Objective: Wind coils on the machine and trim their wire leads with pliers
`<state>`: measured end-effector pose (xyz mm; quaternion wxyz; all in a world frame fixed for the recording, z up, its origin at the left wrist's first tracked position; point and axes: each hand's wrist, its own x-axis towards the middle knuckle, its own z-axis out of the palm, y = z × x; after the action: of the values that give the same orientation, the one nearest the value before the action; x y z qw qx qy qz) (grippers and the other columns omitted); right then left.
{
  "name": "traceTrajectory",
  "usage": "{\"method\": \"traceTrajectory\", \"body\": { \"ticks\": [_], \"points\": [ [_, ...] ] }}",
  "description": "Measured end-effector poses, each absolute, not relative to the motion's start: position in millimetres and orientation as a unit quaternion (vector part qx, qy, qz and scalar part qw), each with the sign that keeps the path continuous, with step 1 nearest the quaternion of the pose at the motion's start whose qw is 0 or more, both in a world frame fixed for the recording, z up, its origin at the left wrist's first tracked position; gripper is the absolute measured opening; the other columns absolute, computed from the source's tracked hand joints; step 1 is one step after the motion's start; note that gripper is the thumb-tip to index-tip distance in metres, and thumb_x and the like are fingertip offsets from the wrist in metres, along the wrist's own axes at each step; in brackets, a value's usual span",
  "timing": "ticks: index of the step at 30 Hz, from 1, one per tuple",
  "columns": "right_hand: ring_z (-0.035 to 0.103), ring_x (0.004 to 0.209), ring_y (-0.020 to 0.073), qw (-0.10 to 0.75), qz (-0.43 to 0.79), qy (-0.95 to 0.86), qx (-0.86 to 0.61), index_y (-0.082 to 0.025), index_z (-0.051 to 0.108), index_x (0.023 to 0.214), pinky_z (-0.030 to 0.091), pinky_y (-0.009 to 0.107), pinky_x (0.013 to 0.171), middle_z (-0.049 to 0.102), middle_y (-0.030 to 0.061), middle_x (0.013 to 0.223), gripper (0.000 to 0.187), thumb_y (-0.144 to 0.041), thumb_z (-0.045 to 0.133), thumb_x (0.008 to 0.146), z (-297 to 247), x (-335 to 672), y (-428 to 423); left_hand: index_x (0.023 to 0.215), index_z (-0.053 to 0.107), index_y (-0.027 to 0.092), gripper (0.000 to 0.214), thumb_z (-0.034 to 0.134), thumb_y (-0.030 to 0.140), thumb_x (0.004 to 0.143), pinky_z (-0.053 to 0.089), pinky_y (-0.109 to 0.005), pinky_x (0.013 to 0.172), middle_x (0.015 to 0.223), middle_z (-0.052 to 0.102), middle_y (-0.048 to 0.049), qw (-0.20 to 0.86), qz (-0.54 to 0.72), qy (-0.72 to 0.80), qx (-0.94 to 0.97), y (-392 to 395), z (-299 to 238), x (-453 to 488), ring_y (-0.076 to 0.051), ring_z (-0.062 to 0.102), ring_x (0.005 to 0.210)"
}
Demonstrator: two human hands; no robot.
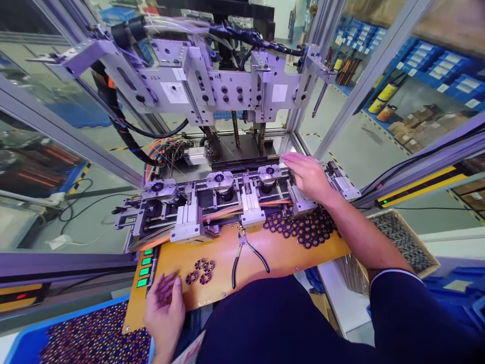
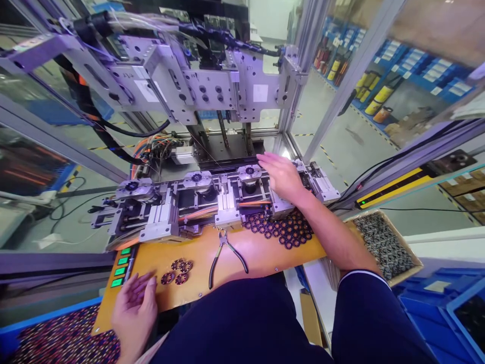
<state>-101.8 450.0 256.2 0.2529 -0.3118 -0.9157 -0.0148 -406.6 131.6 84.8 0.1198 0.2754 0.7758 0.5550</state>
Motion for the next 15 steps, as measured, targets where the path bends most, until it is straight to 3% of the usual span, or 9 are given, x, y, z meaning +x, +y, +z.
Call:
{"method": "traceTrajectory", "body": {
  "ticks": [7, 15],
  "points": [
    [0.044, 0.136, 0.0269, 0.17, -0.002, -0.935, -0.31, -0.013, 0.066, 0.121, 0.043, 0.049, 0.105, 0.058, 0.0093, 0.137, 0.048, 0.005, 0.046, 0.081, 241, -116, 455, 0.121, 0.056, 0.014, 0.052, 0.067, 0.04, 0.078, 0.058, -0.038, 0.081, 0.102, 0.07, -0.0124, 0.119, 0.526, 0.786, 0.302, 135, 86, -404, -0.021, 0.069, 0.089],
    [0.039, 0.139, 0.0314, 0.118, 0.009, -0.946, -0.303, -0.01, 0.069, 0.115, 0.04, 0.052, 0.105, 0.06, 0.0135, 0.134, 0.041, 0.003, 0.048, 0.083, 239, -129, 462, 0.121, 0.058, 0.012, 0.052, 0.066, 0.04, 0.078, 0.057, -0.039, 0.081, 0.099, 0.071, -0.0131, 0.086, 0.509, 0.796, 0.315, 136, 85, -398, -0.022, 0.069, 0.086]
  ]
}}
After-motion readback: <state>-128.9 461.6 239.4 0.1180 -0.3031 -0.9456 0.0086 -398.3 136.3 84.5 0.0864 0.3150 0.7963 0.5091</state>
